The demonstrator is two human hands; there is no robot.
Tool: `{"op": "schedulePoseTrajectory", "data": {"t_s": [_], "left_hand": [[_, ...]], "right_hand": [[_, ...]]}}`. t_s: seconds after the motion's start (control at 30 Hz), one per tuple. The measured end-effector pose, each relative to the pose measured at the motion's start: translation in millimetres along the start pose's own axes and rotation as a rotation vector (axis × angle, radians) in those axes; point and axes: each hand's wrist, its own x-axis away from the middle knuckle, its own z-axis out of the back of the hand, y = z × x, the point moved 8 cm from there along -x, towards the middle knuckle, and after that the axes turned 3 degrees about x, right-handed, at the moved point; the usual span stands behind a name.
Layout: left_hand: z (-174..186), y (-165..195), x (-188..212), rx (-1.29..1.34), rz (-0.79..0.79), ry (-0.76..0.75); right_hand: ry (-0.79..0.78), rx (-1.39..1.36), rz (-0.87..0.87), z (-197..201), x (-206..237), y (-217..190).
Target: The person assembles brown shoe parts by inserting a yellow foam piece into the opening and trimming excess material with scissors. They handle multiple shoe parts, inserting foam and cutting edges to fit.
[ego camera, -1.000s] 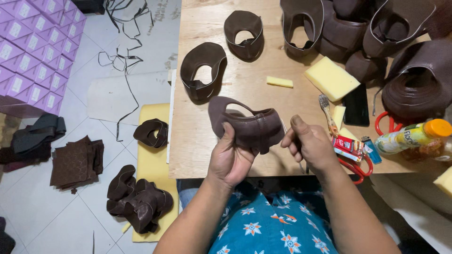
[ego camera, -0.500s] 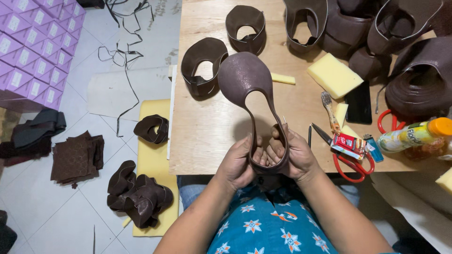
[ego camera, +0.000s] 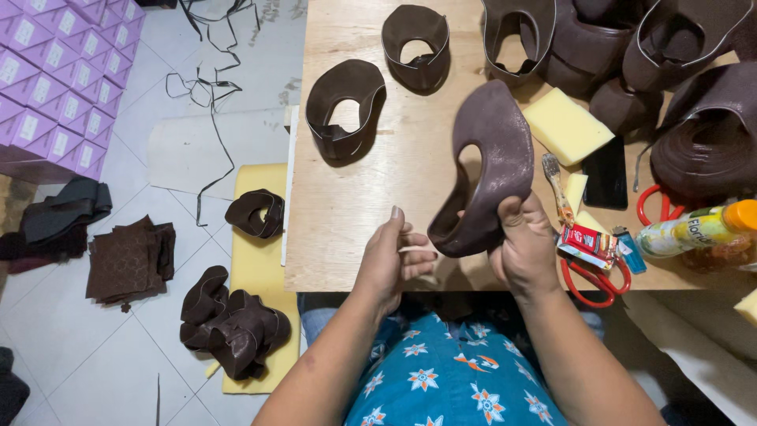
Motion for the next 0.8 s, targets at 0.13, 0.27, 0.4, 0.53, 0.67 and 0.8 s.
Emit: {"op": "schedulePoseTrajectory", "data": {"t_s": [0.13,0.27,0.4,0.53,0.67,0.8], "left_hand": [[-15.7,-11.2,2.3,-0.079,0.097,-0.19],[-9.0,1.1,-4.7,-0.143,-0.168,-0.147],[5.0,16.4,-0.5,-0.34,-0.425,-0.031],[-3.2,30.5,12.5,-0.419,-0.693,-0.088],[-5.2,14.1,-1.6,-0.372,-0.502,-0.09],[-11.2,4.3,-9.9,-0.35,-0.458,-0.247]], "right_hand": [[-0.274,0.464,0.034,-23.1,19.3,-0.8],[-0.592,0.721,0.333,-46.8,30.4,-14.6],[-0.114,0.629,0.131,-3.6,6.7,-14.0],[-0.052,0.7,-0.166,18.2,-13.5,17.2],[-0.157,0.733,-0.25,17.0,-5.1,49.8],[-0.048,0.65,-0.298,27.5,-4.2,59.8]]}}
